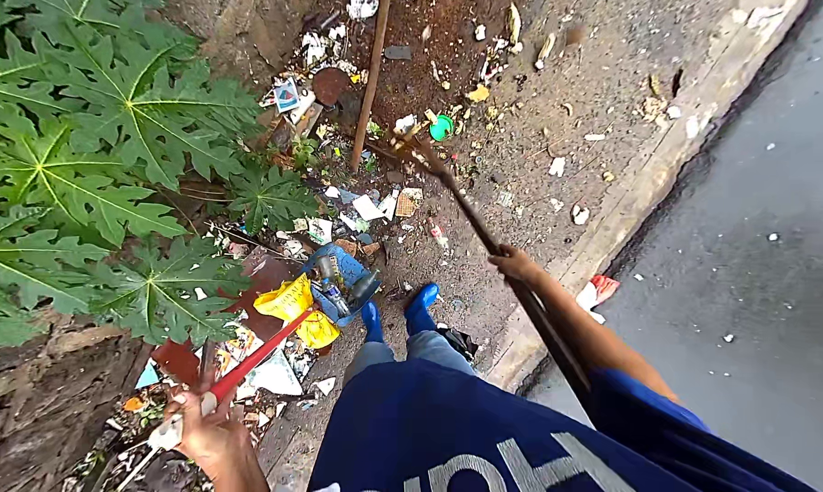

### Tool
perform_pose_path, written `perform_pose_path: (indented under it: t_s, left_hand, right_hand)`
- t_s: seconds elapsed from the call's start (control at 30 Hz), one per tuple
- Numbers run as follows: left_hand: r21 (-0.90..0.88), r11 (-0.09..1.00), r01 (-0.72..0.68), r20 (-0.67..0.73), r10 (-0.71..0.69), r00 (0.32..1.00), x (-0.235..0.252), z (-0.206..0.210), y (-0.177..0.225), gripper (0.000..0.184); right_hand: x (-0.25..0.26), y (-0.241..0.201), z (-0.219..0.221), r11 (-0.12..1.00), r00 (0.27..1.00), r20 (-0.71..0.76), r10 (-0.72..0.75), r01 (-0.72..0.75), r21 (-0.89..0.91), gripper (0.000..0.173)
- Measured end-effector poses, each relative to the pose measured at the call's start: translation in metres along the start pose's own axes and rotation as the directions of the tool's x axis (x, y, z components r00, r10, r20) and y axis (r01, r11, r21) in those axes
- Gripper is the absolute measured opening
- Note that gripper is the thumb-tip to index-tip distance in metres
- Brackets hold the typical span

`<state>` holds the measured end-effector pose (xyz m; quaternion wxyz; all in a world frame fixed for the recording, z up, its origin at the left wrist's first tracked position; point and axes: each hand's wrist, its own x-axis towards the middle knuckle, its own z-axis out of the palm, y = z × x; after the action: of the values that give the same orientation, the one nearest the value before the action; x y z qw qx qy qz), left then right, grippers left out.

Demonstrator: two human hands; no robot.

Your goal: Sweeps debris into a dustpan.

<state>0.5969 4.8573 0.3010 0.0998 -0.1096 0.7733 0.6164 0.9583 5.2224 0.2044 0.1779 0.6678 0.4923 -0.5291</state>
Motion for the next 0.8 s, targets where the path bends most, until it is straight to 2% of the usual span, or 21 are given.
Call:
perform_pose_path:
  t_s: [0.07,0.13,0.23,0.3,0.37,0.43,0.5,0.57,0.63,0.7,0.8]
  left_hand:
    - [0.004,1.000,0.000,0.002,0.000,1.000,-0.001,-0.005,0.004,0.016]
    - [0.007,1.000,0.013,-0.005,-0.013,1.000,0.001,-0.004,0.009,0.019]
    - [0.026,0.999,0.026,-0.020,-0.026,0.999,0.005,-0.001,0.013,0.021]
    - [0.037,0.999,0.010,-0.008,-0.010,1.000,0.007,-0.002,0.015,0.022]
    - [0.048,0.999,-0.002,-0.002,0.002,1.000,0.009,-0.003,0.017,0.023]
    - [0.066,0.998,-0.006,0.008,0.005,1.000,0.007,-0.003,0.018,0.023]
    - [0.066,0.998,-0.017,0.020,0.016,1.000,0.008,0.000,0.019,0.021]
    - [0.062,0.998,-0.027,0.022,0.026,0.999,0.008,0.000,0.018,0.020]
    - [0.065,0.997,-0.033,0.029,0.031,0.999,0.008,0.001,0.020,0.021]
    - [0.072,0.997,-0.034,0.029,0.032,0.999,0.010,0.008,0.023,0.021]
    - [0.078,0.997,-0.030,0.022,0.028,0.999,0.009,0.021,0.027,0.022]
  right_hand:
    - [-0.019,0.029,-0.004,1.000,0.998,-0.070,0.005,-0.004,0.008,0.050]
    - [-0.064,0.066,0.006,0.999,0.995,-0.085,-0.046,0.044,-0.019,0.050]
    - [-0.158,0.115,0.025,0.994,1.000,0.017,-0.019,0.021,-0.109,0.062]
    - [-0.199,0.138,0.033,0.986,0.988,0.148,0.039,-0.014,-0.166,0.062]
    - [-0.194,0.148,0.038,0.963,0.954,0.281,0.103,-0.025,-0.268,0.059]
    - [-0.154,0.147,0.024,0.922,0.944,0.301,0.136,-0.009,-0.388,0.052]
    - [-0.110,0.136,-0.013,0.896,0.976,0.186,0.111,-0.017,-0.445,0.048]
    - [-0.095,0.120,-0.044,0.895,0.993,0.054,0.106,-0.071,-0.440,0.050]
    - [-0.107,0.119,-0.046,0.916,0.995,-0.029,0.092,-0.096,-0.389,0.056]
    - [-0.141,0.121,-0.028,0.939,0.995,-0.056,0.082,-0.096,-0.331,0.066]
    - [-0.191,0.128,0.006,0.965,0.993,0.055,0.100,-0.083,-0.248,0.070]
